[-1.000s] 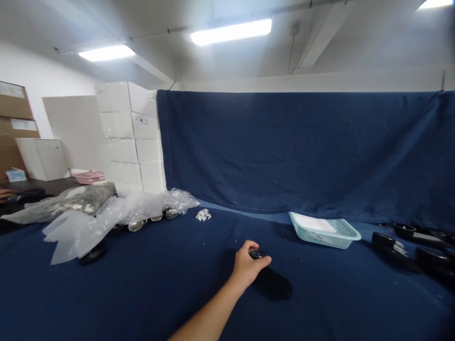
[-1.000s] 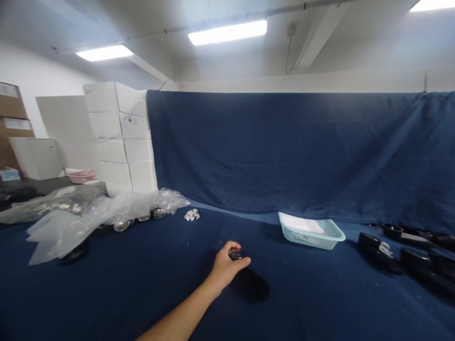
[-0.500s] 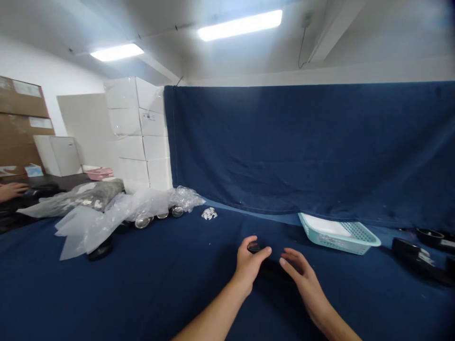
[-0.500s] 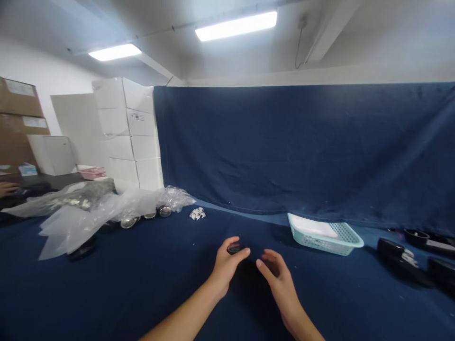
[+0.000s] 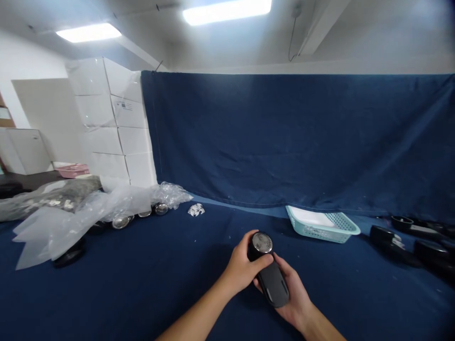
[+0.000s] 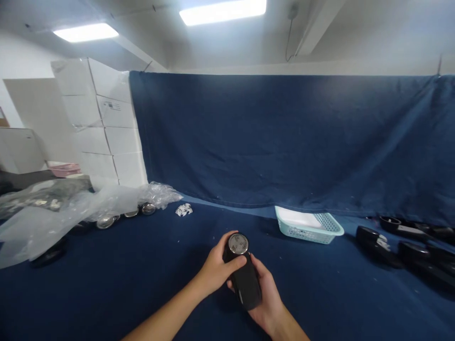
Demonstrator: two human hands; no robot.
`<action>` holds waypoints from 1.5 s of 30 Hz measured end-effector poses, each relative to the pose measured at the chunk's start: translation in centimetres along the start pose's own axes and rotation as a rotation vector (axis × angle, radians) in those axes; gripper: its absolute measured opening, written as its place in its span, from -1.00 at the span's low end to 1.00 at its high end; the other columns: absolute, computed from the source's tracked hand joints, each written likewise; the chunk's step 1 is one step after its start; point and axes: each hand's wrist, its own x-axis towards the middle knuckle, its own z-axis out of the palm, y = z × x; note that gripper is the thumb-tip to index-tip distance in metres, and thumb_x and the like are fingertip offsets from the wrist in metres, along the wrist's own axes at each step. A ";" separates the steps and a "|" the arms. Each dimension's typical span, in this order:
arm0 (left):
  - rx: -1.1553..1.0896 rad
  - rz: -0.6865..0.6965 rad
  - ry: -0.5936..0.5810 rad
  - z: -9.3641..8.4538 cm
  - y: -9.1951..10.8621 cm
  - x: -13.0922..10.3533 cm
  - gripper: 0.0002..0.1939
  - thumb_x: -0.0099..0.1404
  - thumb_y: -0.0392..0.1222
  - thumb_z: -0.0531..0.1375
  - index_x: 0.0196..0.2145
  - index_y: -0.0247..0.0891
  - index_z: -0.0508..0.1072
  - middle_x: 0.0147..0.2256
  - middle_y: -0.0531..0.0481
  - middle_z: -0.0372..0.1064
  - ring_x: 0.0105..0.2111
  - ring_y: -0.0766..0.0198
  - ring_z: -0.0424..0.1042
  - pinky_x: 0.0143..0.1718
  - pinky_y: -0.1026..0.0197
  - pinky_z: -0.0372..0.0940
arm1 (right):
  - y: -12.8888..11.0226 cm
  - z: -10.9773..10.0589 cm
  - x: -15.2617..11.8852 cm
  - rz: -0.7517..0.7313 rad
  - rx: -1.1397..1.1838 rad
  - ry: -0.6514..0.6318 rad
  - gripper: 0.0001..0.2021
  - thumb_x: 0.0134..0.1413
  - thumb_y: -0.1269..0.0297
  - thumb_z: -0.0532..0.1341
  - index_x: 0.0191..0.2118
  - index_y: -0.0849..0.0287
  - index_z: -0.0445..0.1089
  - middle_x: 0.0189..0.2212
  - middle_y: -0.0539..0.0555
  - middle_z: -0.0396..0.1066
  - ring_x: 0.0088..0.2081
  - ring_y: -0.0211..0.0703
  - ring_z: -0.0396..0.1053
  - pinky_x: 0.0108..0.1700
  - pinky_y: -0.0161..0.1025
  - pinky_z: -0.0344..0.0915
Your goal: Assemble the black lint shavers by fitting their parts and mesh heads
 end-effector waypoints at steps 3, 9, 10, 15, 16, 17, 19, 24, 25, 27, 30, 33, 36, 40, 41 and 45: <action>-0.019 -0.009 -0.048 0.4 0.0 -0.2 -0.33 0.12 -0.14 0.33 0.16 -0.17 0.23 0.00 -0.11 0.39 0.00 0.04 0.36 0.08 0.06 0.21 | -0.8 -0.4 0.3 -0.068 -0.029 -0.040 -0.82 0.09 0.23 0.23 -0.24 0.22 0.49 -0.49 0.04 0.55 -0.51 -0.15 0.47 -0.40 -0.19 0.44; -0.089 -0.022 -0.120 0.3 0.5 -0.3 -0.25 0.05 -0.16 0.38 0.17 -0.09 0.23 0.02 -0.05 0.36 -0.01 0.05 0.36 0.04 0.07 0.26 | -1.2 -0.8 0.2 -0.022 -0.091 -0.080 -0.70 0.05 0.11 0.23 -0.20 0.24 0.47 -0.52 0.05 0.53 -0.58 -0.18 0.45 -0.45 -0.24 0.41; -0.092 -0.023 -0.124 0.2 0.6 -0.3 -0.25 0.04 -0.17 0.39 0.17 -0.10 0.24 0.03 -0.05 0.36 -0.01 0.05 0.35 0.04 0.08 0.25 | -1.2 -0.6 0.1 -0.014 -0.093 -0.069 -0.69 0.06 0.09 0.23 -0.20 0.23 0.47 -0.52 0.05 0.53 -0.59 -0.18 0.45 -0.45 -0.24 0.41; -0.063 -0.005 -0.136 0.1 0.7 -0.1 -0.25 0.01 -0.19 0.41 0.15 -0.13 0.28 0.03 -0.06 0.36 -0.01 0.06 0.35 0.04 0.12 0.25 | -1.2 -0.1 0.0 0.007 -0.118 -0.025 -0.68 0.12 0.06 0.20 -0.20 0.23 0.45 -0.56 0.03 0.51 -0.62 -0.17 0.44 -0.56 -0.29 0.36; -0.059 0.001 -0.141 0.0 0.7 -0.1 -0.25 0.01 -0.19 0.41 0.14 -0.13 0.28 0.02 -0.06 0.36 -0.01 0.07 0.35 0.04 0.12 0.24 | -1.2 -0.2 0.0 0.007 -0.123 -0.024 -0.68 0.12 0.06 0.20 -0.20 0.23 0.45 -0.56 0.03 0.51 -0.63 -0.17 0.44 -0.57 -0.30 0.35; -0.058 0.007 -0.145 0.0 0.7 0.0 -0.26 0.01 -0.20 0.42 0.14 -0.13 0.28 0.02 -0.06 0.37 -0.01 0.07 0.35 0.05 0.12 0.23 | -1.2 -0.3 0.1 0.007 -0.125 -0.026 -0.67 0.12 0.05 0.20 -0.20 0.24 0.45 -0.56 0.03 0.51 -0.63 -0.17 0.44 -0.57 -0.30 0.35; -0.057 0.010 -0.148 0.0 0.6 0.0 -0.26 0.00 -0.20 0.42 0.14 -0.14 0.29 0.01 -0.06 0.37 0.00 0.07 0.35 0.07 0.12 0.20 | -1.1 -0.5 0.2 0.005 -0.131 -0.038 -0.63 0.10 0.00 0.21 -0.20 0.26 0.46 -0.56 0.04 0.50 -0.64 -0.19 0.43 -0.56 -0.30 0.35; -0.035 0.004 -0.142 0.0 0.4 0.0 -0.25 0.00 -0.20 0.42 0.14 -0.11 0.29 0.01 -0.05 0.37 -0.01 0.06 0.35 0.09 0.09 0.18 | -1.0 -0.9 0.3 -0.003 -0.154 -0.057 -0.56 0.07 -0.06 0.23 -0.19 0.28 0.47 -0.53 0.09 0.54 -0.59 -0.14 0.48 -0.53 -0.30 0.37; -0.035 0.005 -0.142 0.0 0.4 0.0 -0.25 0.00 -0.21 0.41 0.14 -0.10 0.29 0.02 -0.05 0.37 -0.01 0.06 0.35 0.10 0.09 0.17 | -0.9 -0.9 0.3 -0.002 -0.155 -0.055 -0.55 0.07 -0.07 0.22 -0.18 0.29 0.47 -0.52 0.10 0.55 -0.58 -0.14 0.48 -0.52 -0.30 0.38; -0.035 -0.001 -0.143 -0.1 0.5 0.0 -0.25 0.00 -0.23 0.41 0.14 -0.10 0.29 0.02 -0.05 0.37 0.00 0.06 0.34 0.10 0.08 0.17 | -0.9 -0.9 0.3 0.003 -0.155 -0.048 -0.54 0.07 -0.07 0.22 -0.17 0.29 0.47 -0.50 0.12 0.56 -0.57 -0.13 0.49 -0.50 -0.30 0.38; -0.033 -0.016 -0.145 -0.1 0.5 0.1 -0.25 -0.02 -0.24 0.41 0.14 -0.11 0.30 0.02 -0.05 0.37 0.02 0.05 0.33 0.11 0.08 0.17 | -0.9 -1.0 0.3 0.010 -0.156 -0.038 -0.54 0.06 -0.08 0.23 -0.18 0.29 0.48 -0.51 0.13 0.56 -0.55 -0.11 0.50 -0.51 -0.30 0.37; -0.041 -0.029 -0.148 -0.1 0.4 0.2 -0.24 -0.02 -0.25 0.41 0.14 -0.11 0.30 0.03 -0.05 0.37 0.02 0.06 0.33 0.11 0.10 0.17 | -0.8 -1.3 0.4 0.015 -0.162 -0.033 -0.53 0.05 -0.08 0.24 -0.16 0.29 0.48 -0.48 0.15 0.57 -0.53 -0.10 0.51 -0.51 -0.30 0.37; -0.051 -0.028 -0.150 -0.2 0.2 0.2 -0.24 -0.02 -0.24 0.42 0.14 -0.12 0.29 0.03 -0.06 0.36 0.03 0.06 0.33 0.10 0.11 0.18 | -0.7 -1.4 0.4 0.020 -0.176 -0.017 -0.51 0.05 -0.08 0.24 -0.14 0.30 0.47 -0.47 0.16 0.57 -0.52 -0.10 0.51 -0.52 -0.31 0.36; -0.037 -0.021 -0.154 -0.3 -0.2 0.2 -0.25 0.00 -0.23 0.41 0.14 -0.14 0.28 0.05 -0.08 0.35 0.05 0.06 0.32 0.10 0.11 0.17 | -0.6 -1.2 0.3 0.007 -0.171 -0.010 -0.54 0.05 -0.07 0.25 -0.16 0.29 0.47 -0.49 0.13 0.56 -0.52 -0.12 0.51 -0.47 -0.30 0.39; -0.030 -0.029 -0.156 -0.3 -0.3 0.2 -0.26 0.01 -0.24 0.40 0.14 -0.15 0.28 0.04 -0.09 0.36 0.05 0.05 0.32 0.11 0.10 0.17 | -0.5 -1.2 0.3 0.013 -0.170 -0.005 -0.53 0.05 -0.08 0.24 -0.16 0.29 0.47 -0.49 0.13 0.56 -0.52 -0.12 0.51 -0.47 -0.30 0.39; -0.010 -0.045 -0.148 -0.3 -0.4 0.2 -0.33 0.04 -0.24 0.37 0.12 -0.19 0.30 0.01 -0.11 0.39 0.02 0.04 0.35 0.08 0.08 0.19 | -0.4 -0.9 0.1 0.017 -0.189 0.042 -0.53 0.02 -0.06 0.28 -0.10 0.25 0.44 -0.44 0.12 0.57 -0.50 -0.11 0.51 -0.56 -0.33 0.33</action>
